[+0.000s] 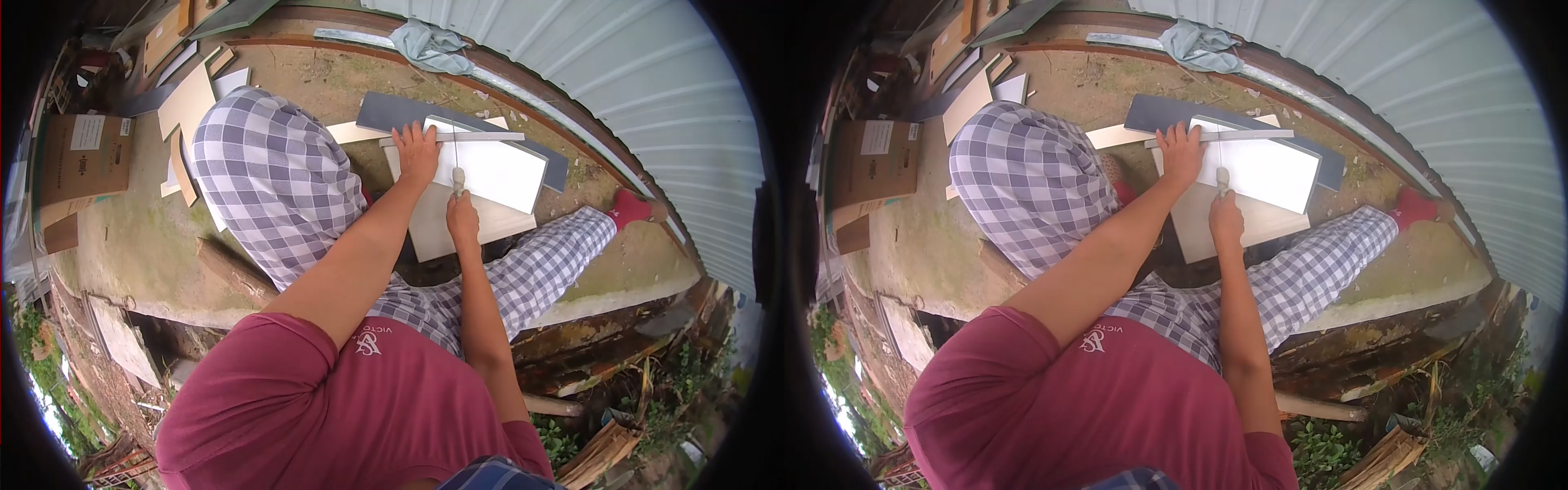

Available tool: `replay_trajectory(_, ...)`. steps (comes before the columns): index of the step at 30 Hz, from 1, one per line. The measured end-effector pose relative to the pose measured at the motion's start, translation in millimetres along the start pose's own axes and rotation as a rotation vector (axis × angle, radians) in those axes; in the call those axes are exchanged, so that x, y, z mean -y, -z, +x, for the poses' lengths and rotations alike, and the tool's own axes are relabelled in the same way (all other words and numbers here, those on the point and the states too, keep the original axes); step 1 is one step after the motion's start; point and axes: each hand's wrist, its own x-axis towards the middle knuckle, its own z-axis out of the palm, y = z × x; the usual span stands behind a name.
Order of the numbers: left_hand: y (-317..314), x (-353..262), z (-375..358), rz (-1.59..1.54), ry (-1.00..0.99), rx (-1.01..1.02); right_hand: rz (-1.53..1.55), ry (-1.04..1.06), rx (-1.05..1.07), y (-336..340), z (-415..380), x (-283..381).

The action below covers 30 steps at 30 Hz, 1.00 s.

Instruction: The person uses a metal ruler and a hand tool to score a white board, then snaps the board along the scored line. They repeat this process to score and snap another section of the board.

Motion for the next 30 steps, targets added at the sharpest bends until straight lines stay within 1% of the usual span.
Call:
replay_trajectory(4,3,0,1,-0.020,0.009,0.031,0.001,0.012,-0.015,5,14,10)
replay_trajectory(8,-4,1,1,-0.004,0.014,0.003,-0.008,-0.025,0.023,-4,-30,-23)
replay_trajectory(10,-5,3,1,0.004,0.000,-0.015,0.075,0.012,0.010,-8,-44,-31)
replay_trajectory(11,-4,4,-3,0.004,-0.006,-0.001,0.079,-0.003,0.013,-11,-42,-30)
replay_trajectory(15,-1,0,1,0.017,0.002,-0.019,0.011,0.031,-0.032,0,10,1)
replay_trajectory(18,3,3,-1,-0.002,0.009,0.036,-0.011,0.050,-0.018,2,14,6)
replay_trajectory(20,1,3,-4,0.010,-0.074,0.063,-0.018,0.043,-0.012,2,3,-3)
replay_trajectory(21,0,1,-10,0.008,-0.068,0.068,0.005,0.019,-0.012,-5,-11,-8)
replay_trajectory(23,-1,-2,-19,0.006,-0.207,0.077,0.028,-0.005,0.000,-13,-19,-13)
replay_trajectory(25,-3,-4,-18,0.010,-0.176,0.079,0.122,-0.018,-0.005,-14,-20,-13)
replay_trajectory(27,-3,-7,-11,0.002,-0.162,0.075,0.106,-0.013,-0.035,-11,-6,-7)
replay_trajectory(28,-3,-8,-7,-0.009,-0.119,0.065,0.082,-0.003,-0.061,-7,4,-4)
replay_trajectory(29,-2,-8,-7,-0.017,-0.070,0.060,0.080,-0.006,-0.059,-5,13,-1)
replay_trajectory(30,-1,-7,-6,-0.016,-0.067,0.062,0.062,0.001,-0.044,-1,22,4)
